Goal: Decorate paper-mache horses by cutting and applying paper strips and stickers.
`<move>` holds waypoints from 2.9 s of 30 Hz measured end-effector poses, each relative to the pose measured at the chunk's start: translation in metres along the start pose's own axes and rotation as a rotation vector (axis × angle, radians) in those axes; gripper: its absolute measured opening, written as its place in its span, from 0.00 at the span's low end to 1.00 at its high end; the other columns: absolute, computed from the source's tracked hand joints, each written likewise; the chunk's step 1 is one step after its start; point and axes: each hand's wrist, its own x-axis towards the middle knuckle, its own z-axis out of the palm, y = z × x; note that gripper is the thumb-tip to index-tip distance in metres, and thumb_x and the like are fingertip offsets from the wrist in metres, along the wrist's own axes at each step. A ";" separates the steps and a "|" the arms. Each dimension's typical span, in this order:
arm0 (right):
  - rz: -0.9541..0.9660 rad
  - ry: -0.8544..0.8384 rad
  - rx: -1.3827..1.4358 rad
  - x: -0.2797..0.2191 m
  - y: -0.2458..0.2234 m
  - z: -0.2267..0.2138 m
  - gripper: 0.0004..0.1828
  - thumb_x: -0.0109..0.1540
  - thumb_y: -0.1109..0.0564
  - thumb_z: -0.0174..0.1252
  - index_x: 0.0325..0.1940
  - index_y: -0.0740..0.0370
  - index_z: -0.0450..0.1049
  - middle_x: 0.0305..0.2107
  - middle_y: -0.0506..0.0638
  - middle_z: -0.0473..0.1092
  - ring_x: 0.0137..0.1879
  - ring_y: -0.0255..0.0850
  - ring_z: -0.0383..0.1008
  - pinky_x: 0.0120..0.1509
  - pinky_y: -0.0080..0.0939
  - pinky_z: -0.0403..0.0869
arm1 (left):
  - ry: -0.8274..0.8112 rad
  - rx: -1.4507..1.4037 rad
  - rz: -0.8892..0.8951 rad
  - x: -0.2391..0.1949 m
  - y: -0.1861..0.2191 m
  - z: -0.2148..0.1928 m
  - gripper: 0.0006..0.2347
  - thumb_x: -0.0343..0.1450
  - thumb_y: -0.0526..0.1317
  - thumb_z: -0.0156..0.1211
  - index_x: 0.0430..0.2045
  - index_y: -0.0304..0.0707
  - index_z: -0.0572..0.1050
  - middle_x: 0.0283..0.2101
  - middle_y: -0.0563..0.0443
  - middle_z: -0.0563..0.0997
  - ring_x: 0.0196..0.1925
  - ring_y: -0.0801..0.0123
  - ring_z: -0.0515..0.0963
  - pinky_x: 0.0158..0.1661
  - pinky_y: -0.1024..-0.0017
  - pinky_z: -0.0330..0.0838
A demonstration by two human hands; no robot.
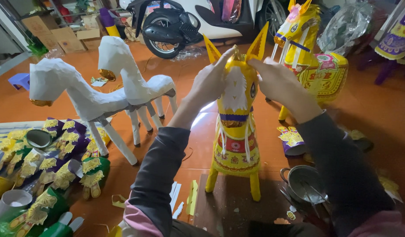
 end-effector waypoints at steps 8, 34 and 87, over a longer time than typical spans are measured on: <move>0.115 -0.212 0.309 0.004 0.007 -0.008 0.27 0.67 0.59 0.40 0.72 0.56 0.57 0.18 0.62 0.68 0.19 0.48 0.68 0.23 0.43 0.67 | 0.041 -0.225 0.038 -0.001 -0.007 -0.004 0.26 0.72 0.35 0.53 0.64 0.70 0.57 0.43 0.35 0.80 0.48 0.36 0.79 0.46 0.45 0.72; 0.220 -0.225 0.092 -0.005 -0.032 -0.018 0.31 0.68 0.57 0.33 0.77 0.54 0.46 0.32 0.63 0.68 0.27 0.46 0.68 0.34 0.46 0.73 | 0.068 0.332 -0.138 0.028 0.018 0.014 0.38 0.62 0.25 0.47 0.69 0.52 0.45 0.24 0.48 0.79 0.25 0.55 0.77 0.23 0.59 0.68; -0.137 0.228 1.598 -0.119 0.209 0.169 0.19 0.67 0.63 0.45 0.62 0.62 0.68 0.53 0.58 0.65 0.56 0.48 0.69 0.49 0.41 0.69 | 0.731 -0.206 -0.275 -0.137 -0.062 0.044 0.09 0.72 0.46 0.53 0.43 0.48 0.70 0.36 0.45 0.79 0.32 0.56 0.81 0.28 0.65 0.73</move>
